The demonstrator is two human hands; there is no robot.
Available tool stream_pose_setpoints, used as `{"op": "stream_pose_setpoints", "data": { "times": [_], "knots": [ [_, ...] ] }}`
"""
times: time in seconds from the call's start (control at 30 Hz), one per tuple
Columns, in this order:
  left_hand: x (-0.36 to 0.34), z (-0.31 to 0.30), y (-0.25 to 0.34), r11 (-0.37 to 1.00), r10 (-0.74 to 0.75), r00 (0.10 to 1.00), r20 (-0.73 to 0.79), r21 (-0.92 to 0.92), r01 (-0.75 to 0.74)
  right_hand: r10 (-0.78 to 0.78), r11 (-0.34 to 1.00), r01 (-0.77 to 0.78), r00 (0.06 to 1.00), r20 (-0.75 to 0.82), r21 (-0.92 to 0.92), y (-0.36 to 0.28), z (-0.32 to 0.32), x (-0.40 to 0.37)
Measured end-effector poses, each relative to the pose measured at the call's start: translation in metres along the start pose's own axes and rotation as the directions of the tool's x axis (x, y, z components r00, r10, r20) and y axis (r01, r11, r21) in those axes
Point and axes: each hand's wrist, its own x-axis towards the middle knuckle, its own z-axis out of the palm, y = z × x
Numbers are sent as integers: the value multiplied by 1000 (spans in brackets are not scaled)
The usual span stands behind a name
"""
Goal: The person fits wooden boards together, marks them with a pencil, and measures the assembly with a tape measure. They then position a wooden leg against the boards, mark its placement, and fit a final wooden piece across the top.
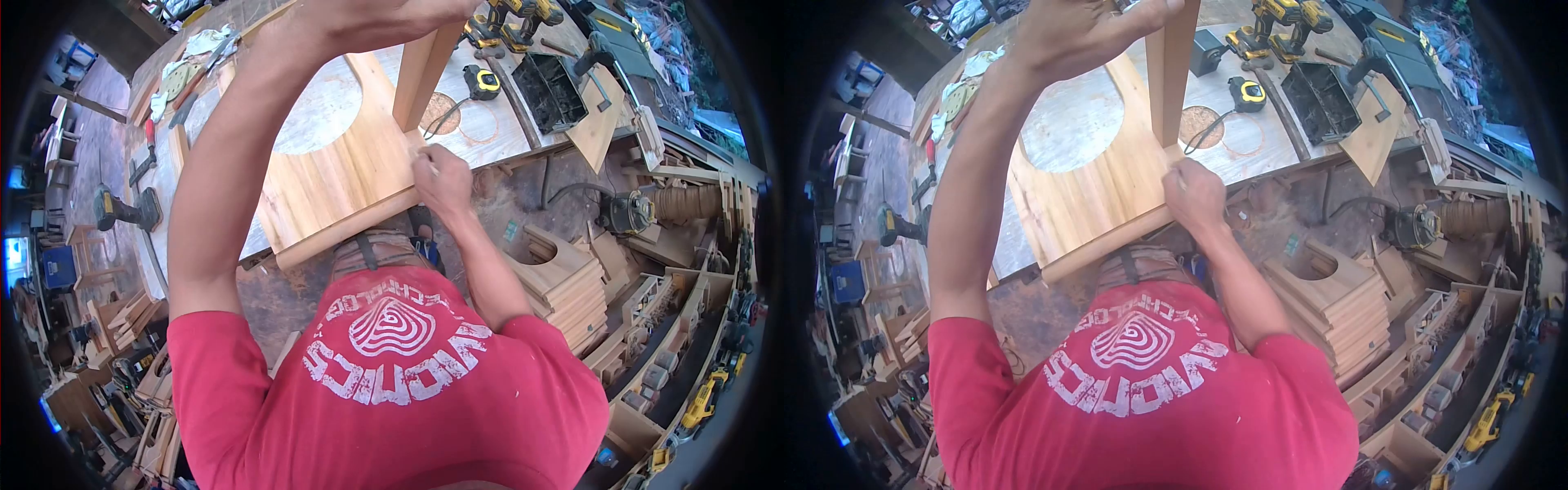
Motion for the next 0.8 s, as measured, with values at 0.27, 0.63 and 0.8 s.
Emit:
{"op": "stream_pose_setpoints", "data": {
  "times": [0.27, 0.63, 0.8],
  "knots": [
    [0, 9, 3, 995, -48, 998, -51, 80, 52, 169, 974, -152, 981, -95, 167, 0, -89, -49],
    [-124, 125, 47, 442, -854, 504, 129, -331, 834, 162, 919, -169, 986, 48, 357, 50, -116, -15],
    [-134, 142, 62, 436, -896, 445, 6, -190, 880, 65, 945, -136, 969, 238, 298, 78, -130, 37]
  ]
}}
